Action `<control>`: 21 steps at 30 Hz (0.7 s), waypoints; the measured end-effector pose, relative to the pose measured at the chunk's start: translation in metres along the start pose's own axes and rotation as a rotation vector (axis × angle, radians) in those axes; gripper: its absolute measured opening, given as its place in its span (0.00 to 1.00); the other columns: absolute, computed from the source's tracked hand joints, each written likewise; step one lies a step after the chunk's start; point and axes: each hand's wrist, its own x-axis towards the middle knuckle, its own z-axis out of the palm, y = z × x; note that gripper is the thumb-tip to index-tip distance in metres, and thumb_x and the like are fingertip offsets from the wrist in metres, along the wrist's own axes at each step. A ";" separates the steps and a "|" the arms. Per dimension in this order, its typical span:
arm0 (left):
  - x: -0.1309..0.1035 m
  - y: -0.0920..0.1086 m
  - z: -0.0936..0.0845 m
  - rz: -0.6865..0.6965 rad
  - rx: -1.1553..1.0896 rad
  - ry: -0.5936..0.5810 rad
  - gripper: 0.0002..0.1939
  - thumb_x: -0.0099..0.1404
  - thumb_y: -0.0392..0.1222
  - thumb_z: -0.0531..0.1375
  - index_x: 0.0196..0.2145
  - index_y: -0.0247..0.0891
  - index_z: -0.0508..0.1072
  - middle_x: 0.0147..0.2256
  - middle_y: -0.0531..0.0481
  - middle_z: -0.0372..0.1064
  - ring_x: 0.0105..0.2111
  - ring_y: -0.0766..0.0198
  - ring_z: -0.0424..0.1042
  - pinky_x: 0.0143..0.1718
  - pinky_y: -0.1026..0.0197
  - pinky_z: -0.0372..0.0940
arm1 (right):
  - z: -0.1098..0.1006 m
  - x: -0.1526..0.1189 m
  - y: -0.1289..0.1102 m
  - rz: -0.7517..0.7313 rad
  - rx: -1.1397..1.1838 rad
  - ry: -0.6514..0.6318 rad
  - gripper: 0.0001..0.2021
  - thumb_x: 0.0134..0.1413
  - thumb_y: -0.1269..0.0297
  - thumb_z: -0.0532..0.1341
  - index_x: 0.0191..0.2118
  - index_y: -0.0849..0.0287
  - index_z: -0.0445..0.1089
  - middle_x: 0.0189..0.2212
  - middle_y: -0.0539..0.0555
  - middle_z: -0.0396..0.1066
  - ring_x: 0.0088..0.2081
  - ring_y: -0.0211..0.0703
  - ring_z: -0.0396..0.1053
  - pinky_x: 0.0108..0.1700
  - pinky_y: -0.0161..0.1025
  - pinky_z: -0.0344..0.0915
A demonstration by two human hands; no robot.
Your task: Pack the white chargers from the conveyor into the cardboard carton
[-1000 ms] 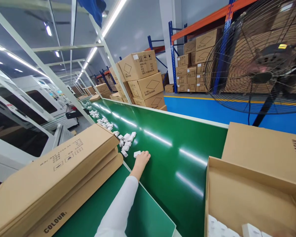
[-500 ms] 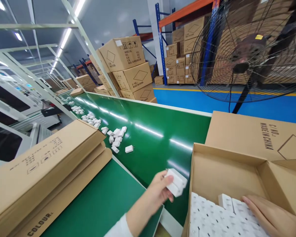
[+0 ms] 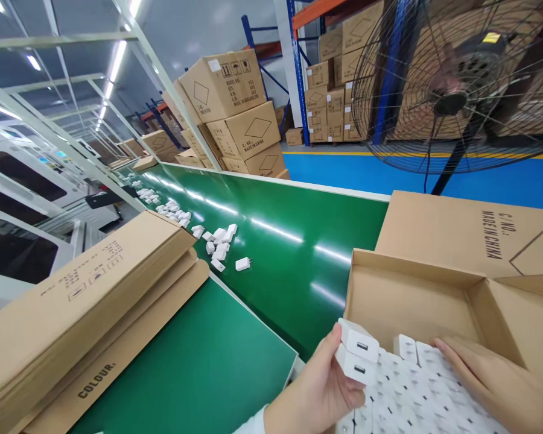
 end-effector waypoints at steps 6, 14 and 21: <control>-0.001 -0.001 0.009 -0.022 0.085 -0.075 0.23 0.56 0.56 0.61 0.41 0.33 0.71 0.27 0.52 0.64 0.17 0.77 0.58 0.16 0.74 0.49 | -0.018 -0.001 -0.016 0.008 0.035 -0.238 0.23 0.60 0.47 0.40 0.40 0.48 0.69 0.44 0.49 0.71 0.47 0.45 0.67 0.47 0.40 0.65; 0.012 -0.009 0.015 0.014 0.147 -0.037 0.22 0.55 0.55 0.62 0.41 0.37 0.71 0.30 0.52 0.68 0.23 0.73 0.66 0.17 0.74 0.54 | -0.014 -0.005 -0.012 -0.131 0.083 -0.123 0.18 0.62 0.52 0.44 0.36 0.49 0.68 0.36 0.49 0.72 0.39 0.42 0.69 0.40 0.37 0.65; 0.040 0.034 0.051 0.259 1.083 0.012 0.27 0.53 0.53 0.63 0.47 0.36 0.67 0.37 0.46 0.68 0.32 0.63 0.69 0.29 0.62 0.66 | -0.022 -0.006 -0.020 -0.115 0.073 -0.117 0.20 0.62 0.52 0.42 0.33 0.51 0.67 0.34 0.50 0.72 0.38 0.43 0.70 0.39 0.38 0.66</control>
